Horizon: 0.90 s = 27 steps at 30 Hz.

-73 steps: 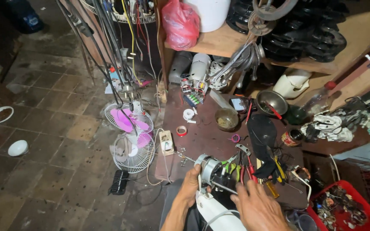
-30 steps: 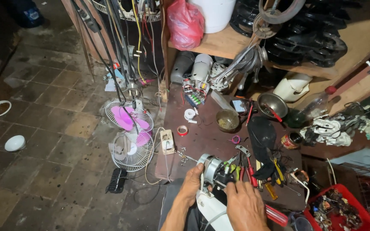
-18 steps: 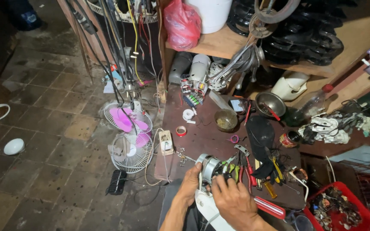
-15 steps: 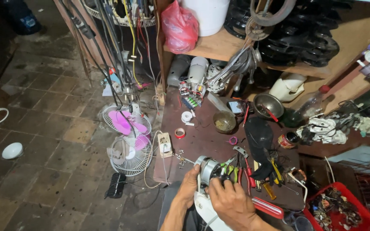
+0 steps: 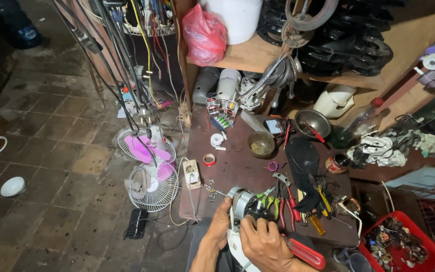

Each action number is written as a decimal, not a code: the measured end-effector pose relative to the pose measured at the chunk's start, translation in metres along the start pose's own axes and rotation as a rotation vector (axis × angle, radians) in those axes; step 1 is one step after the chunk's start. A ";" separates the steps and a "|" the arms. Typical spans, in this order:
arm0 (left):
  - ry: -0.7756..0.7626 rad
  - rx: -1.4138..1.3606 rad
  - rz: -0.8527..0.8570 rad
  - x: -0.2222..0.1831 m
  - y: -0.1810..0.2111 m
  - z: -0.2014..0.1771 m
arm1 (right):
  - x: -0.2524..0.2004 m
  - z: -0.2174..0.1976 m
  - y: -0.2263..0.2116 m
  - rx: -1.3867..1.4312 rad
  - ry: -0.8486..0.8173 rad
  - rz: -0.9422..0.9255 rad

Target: Disassembling a fan motor to inspect and repair internal components using a screwdriver

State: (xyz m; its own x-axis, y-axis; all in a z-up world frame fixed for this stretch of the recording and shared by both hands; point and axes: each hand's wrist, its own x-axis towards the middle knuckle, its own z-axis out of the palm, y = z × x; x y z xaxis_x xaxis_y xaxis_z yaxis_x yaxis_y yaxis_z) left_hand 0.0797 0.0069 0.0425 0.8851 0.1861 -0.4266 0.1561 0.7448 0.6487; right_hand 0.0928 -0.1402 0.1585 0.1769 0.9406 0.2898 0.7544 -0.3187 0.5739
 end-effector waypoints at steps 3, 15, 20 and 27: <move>0.002 0.005 -0.001 -0.002 0.003 0.002 | 0.002 0.001 0.004 0.024 -0.008 -0.025; 0.050 -0.019 -0.061 0.008 0.006 0.002 | 0.009 0.009 0.009 -0.005 0.027 -0.064; 0.063 -0.013 -0.065 0.007 0.004 0.001 | 0.010 0.005 0.012 0.002 -0.010 -0.117; 0.083 -0.045 -0.074 0.009 0.003 -0.003 | 0.014 0.003 0.009 -0.005 0.009 -0.102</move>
State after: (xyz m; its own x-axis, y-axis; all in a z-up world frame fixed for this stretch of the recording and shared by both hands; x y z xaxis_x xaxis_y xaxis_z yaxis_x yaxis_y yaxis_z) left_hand 0.0868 0.0126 0.0390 0.8320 0.1808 -0.5245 0.1983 0.7861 0.5854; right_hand 0.1042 -0.1295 0.1654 0.0936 0.9670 0.2370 0.7650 -0.2221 0.6045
